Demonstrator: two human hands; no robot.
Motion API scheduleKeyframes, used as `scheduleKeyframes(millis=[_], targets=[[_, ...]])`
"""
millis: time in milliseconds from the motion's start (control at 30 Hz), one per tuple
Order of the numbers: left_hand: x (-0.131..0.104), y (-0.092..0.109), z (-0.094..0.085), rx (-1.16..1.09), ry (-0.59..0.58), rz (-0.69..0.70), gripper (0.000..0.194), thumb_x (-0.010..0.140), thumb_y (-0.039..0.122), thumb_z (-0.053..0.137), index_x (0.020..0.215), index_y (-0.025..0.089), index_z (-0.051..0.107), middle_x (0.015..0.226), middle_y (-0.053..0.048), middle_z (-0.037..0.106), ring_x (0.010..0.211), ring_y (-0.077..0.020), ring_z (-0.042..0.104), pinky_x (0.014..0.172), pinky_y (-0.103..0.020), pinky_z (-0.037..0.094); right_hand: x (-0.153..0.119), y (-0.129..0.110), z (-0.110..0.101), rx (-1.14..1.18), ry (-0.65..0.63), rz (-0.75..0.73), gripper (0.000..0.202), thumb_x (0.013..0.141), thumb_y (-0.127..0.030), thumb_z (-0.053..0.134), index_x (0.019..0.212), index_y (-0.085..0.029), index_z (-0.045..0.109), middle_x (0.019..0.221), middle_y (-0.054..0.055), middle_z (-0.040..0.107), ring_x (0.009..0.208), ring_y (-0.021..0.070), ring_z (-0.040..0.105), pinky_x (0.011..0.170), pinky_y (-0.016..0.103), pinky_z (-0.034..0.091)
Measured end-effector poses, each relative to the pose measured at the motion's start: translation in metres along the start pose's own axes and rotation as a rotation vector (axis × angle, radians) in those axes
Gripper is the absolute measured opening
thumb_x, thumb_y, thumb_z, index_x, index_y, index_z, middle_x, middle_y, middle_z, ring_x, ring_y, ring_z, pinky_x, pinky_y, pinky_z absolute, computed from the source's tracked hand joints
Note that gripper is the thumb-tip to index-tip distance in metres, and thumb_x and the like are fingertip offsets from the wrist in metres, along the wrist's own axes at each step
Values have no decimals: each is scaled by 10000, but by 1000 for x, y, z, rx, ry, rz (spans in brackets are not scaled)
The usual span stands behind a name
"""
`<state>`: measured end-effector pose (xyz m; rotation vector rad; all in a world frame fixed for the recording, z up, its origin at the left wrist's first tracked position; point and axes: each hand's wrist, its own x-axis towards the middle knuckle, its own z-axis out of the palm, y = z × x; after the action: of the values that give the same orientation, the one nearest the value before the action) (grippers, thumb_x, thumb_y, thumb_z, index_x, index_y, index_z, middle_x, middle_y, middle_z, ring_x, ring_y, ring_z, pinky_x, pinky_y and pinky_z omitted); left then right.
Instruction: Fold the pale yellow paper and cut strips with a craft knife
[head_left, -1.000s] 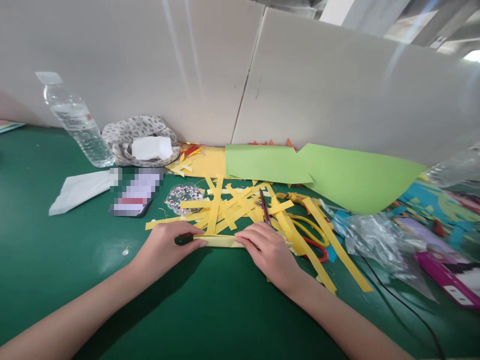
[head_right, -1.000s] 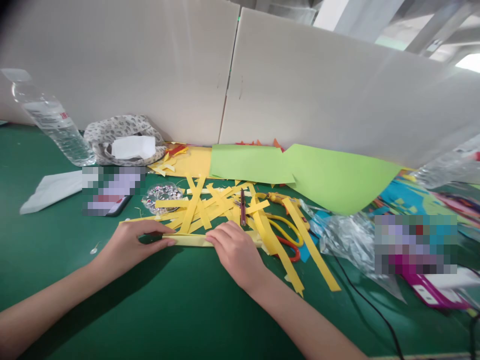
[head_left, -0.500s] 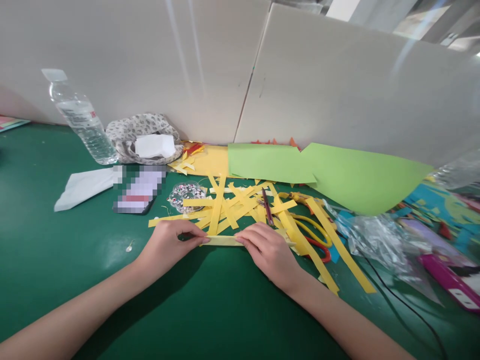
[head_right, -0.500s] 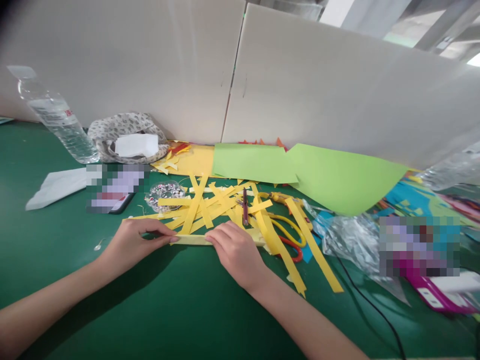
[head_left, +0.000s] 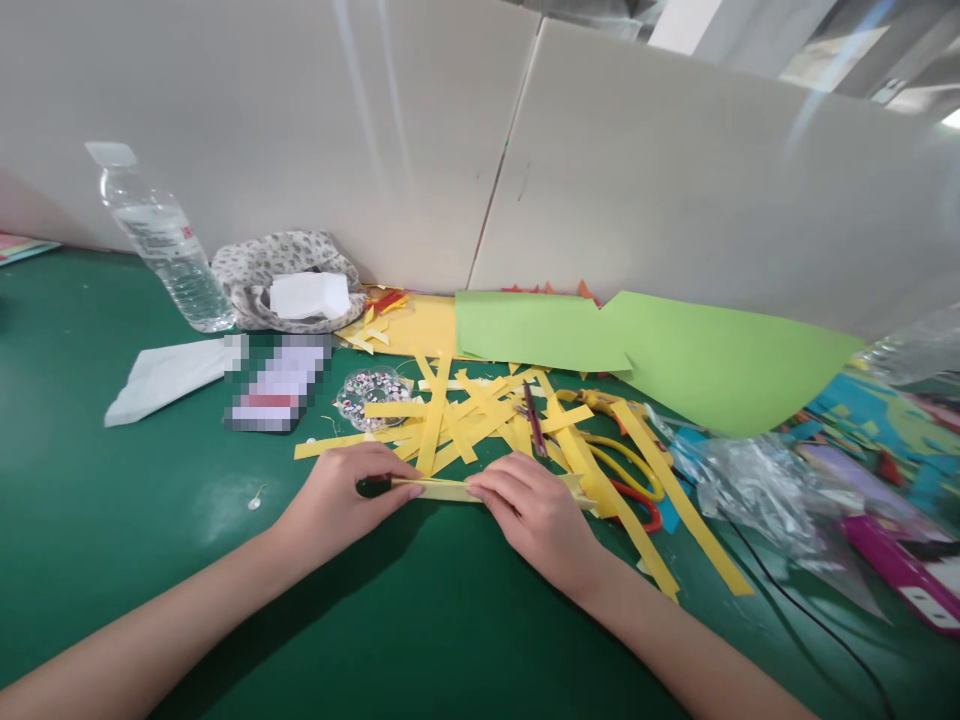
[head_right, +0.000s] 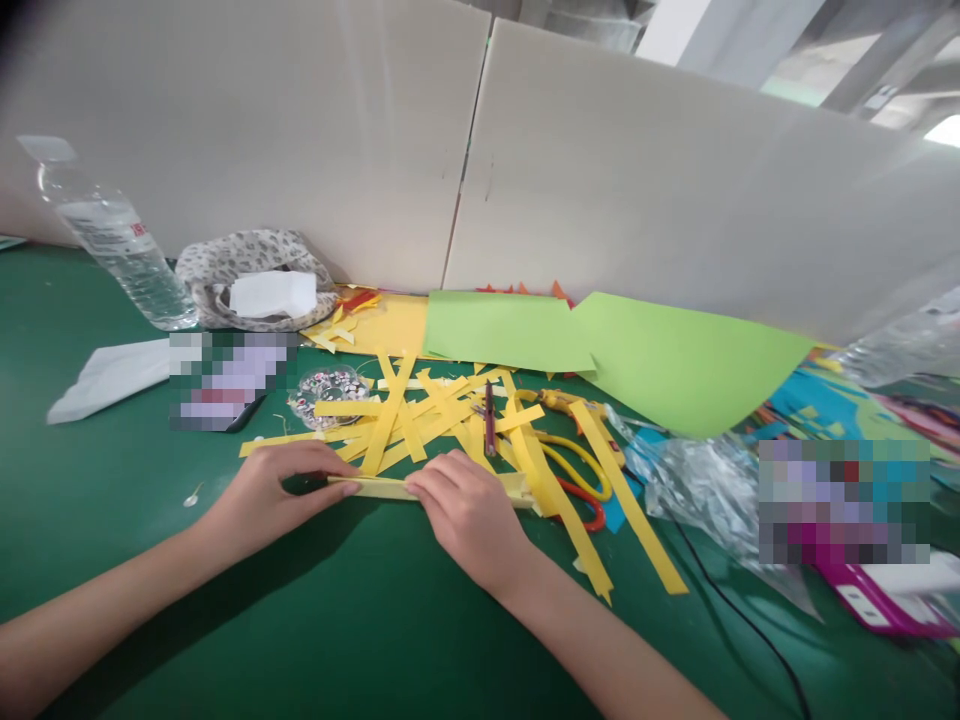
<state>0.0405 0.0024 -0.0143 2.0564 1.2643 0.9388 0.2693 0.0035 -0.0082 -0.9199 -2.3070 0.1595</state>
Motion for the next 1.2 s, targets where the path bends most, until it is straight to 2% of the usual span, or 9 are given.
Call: scheduleKeyframes(millis=[167, 367, 433, 533, 667, 733, 833, 1000, 1200], targets=[[2, 1, 0, -51, -2, -22, 105, 788, 243, 624, 765, 214, 722, 727, -12, 707, 658, -137, 638, 599, -246, 524, -1, 2, 0, 28, -2, 39, 171, 890, -162, 482, 824, -179, 639, 727, 44, 641, 705, 159, 580, 635, 295, 490], [3, 5, -3, -96, 49, -44, 86, 763, 258, 650, 734, 213, 717, 715, -11, 704, 658, -137, 640, 613, -247, 537, -1, 1, -3, 17, 81, 9, 126, 855, -129, 531, 805, -175, 638, 699, 33, 615, 664, 140, 563, 609, 266, 478], [2, 5, -2, -140, 59, -86, 96, 740, 295, 668, 748, 206, 704, 765, -15, 709, 714, -147, 649, 638, -249, 550, -2, -1, -4, 15, 98, -5, 117, 847, -115, 540, 813, -171, 637, 698, 36, 609, 657, 139, 550, 601, 265, 472], [1, 5, 0, -179, 15, -186, 234, 691, 379, 699, 850, 207, 704, 864, -25, 713, 752, -158, 646, 626, -248, 547, -2, -5, -5, 24, 108, -22, 116, 843, -99, 540, 822, -165, 634, 698, 41, 608, 642, 137, 535, 582, 264, 461], [-2, 8, 3, -100, -129, -228, 256, 695, 414, 682, 840, 205, 712, 656, 18, 649, 493, -92, 499, 442, -199, 403, -3, -8, -5, 39, 110, -18, 128, 853, -118, 526, 817, -174, 635, 684, 39, 608, 631, 144, 534, 572, 278, 458], [-3, 10, 3, -47, -128, -211, 222, 715, 406, 661, 761, 193, 705, 553, 42, 564, 451, -74, 404, 415, -193, 317, -3, -8, -5, 55, 112, 10, 141, 860, -132, 515, 810, -181, 637, 678, 36, 605, 625, 144, 532, 563, 279, 456], [-4, 11, 4, -14, -101, -182, 249, 758, 409, 618, 679, 181, 683, 523, 47, 513, 467, -74, 361, 431, -198, 274, -2, -8, -6, 91, 112, 59, 148, 861, -148, 519, 787, -182, 642, 664, 30, 602, 617, 143, 533, 558, 277, 455], [-5, 11, 6, -70, -84, -202, 298, 773, 439, 597, 663, 171, 669, 551, 34, 552, 487, -81, 388, 448, -202, 287, 2, -12, -9, 131, 136, 115, 154, 855, -172, 531, 755, -190, 647, 651, 23, 616, 607, 143, 558, 561, 272, 466], [-3, 10, 0, -326, -120, -317, 344, 813, 466, 539, 772, 160, 691, 697, -9, 642, 627, -120, 544, 570, -217, 421, 3, -13, -12, 132, 118, 218, 133, 847, -200, 548, 749, -180, 635, 668, 28, 617, 618, 143, 579, 561, 257, 461]])
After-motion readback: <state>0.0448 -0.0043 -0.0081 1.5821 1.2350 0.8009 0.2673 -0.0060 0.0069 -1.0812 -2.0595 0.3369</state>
